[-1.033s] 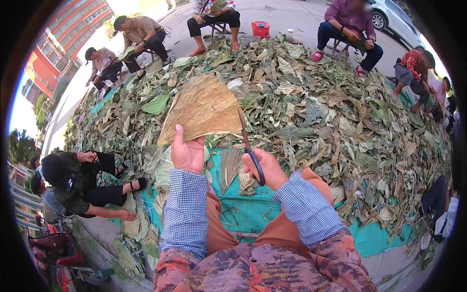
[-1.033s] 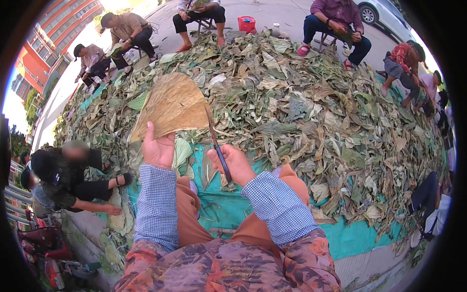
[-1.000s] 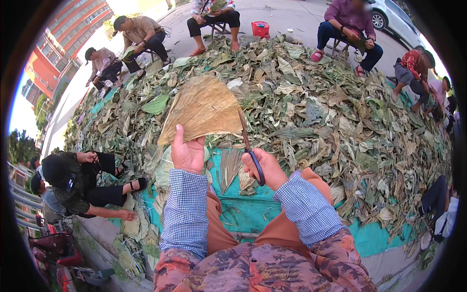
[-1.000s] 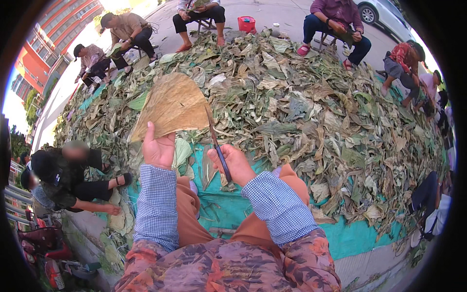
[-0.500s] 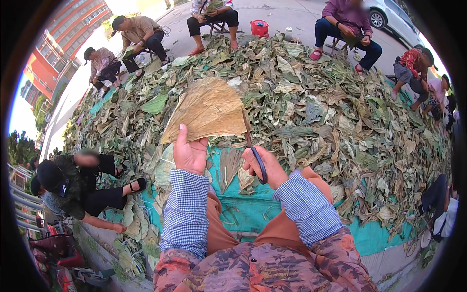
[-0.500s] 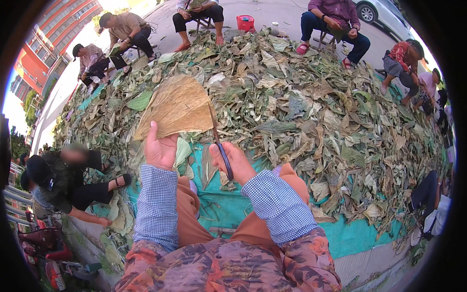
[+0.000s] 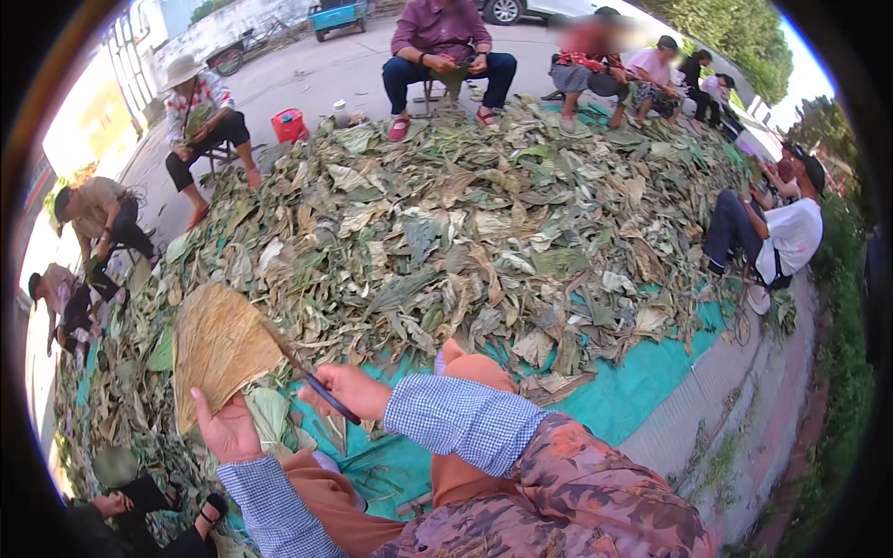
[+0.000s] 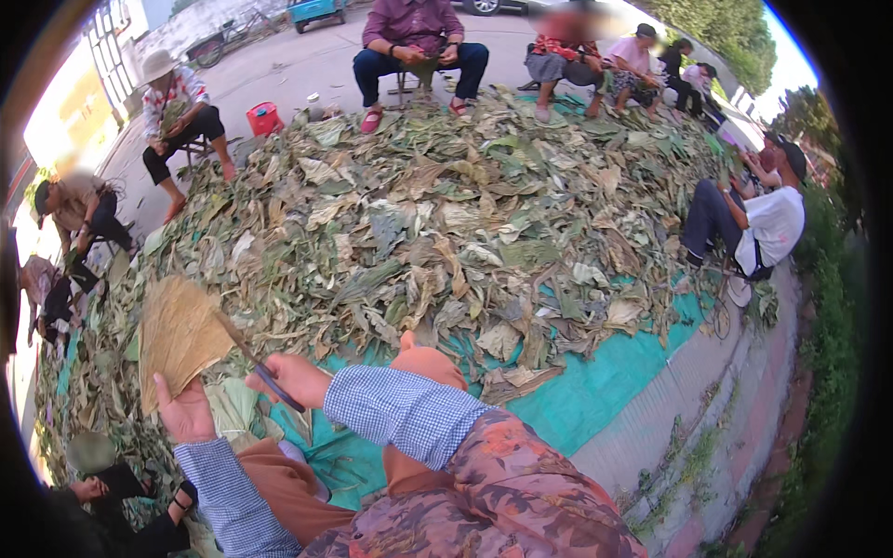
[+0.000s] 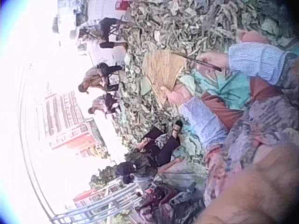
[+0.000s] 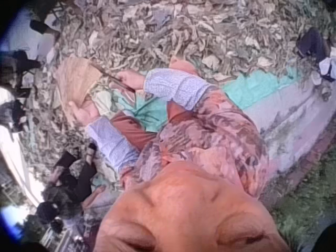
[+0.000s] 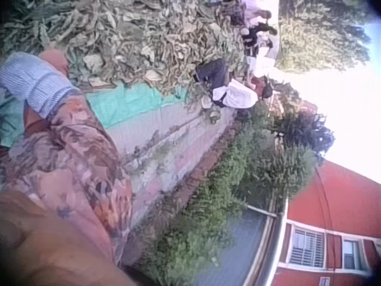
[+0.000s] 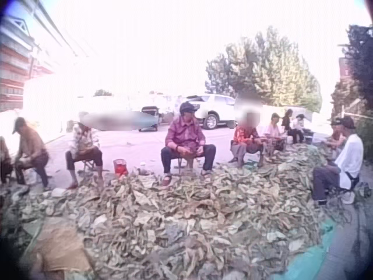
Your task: The person sits on a tarp outdoors and uses scissors to trim the edges of large dried leaves, cutting them into smaller pieces. The person repeatedly picks up leaves, trims them, and places the cut pieces back onto the pile.
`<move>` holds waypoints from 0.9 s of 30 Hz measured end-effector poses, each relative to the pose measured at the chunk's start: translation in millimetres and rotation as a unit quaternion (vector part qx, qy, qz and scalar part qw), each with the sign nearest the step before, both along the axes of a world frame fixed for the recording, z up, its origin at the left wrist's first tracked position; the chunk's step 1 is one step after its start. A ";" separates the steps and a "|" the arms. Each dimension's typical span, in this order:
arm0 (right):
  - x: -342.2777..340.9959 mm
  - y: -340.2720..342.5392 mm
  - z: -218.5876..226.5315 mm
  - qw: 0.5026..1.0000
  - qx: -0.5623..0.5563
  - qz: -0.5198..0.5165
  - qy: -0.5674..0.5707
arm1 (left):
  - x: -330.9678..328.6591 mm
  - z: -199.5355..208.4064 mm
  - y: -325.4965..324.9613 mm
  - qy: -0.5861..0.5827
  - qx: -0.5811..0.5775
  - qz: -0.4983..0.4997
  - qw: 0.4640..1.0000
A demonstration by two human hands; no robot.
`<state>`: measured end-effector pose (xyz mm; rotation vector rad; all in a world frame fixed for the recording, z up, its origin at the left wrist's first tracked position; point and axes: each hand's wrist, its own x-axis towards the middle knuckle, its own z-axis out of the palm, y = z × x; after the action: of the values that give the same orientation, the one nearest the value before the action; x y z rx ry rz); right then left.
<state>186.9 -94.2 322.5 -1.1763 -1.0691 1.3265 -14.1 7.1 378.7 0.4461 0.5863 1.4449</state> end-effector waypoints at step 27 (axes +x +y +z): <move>46.4 -30.6 18.5 0.999 -0.018 -0.026 0.040 | 25.9 1.8 0.4 0.062 0.021 -0.057 0.996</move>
<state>233.3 -124.8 341.0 -1.1616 -0.9550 1.3462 11.8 7.5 380.5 0.5975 0.6208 1.3301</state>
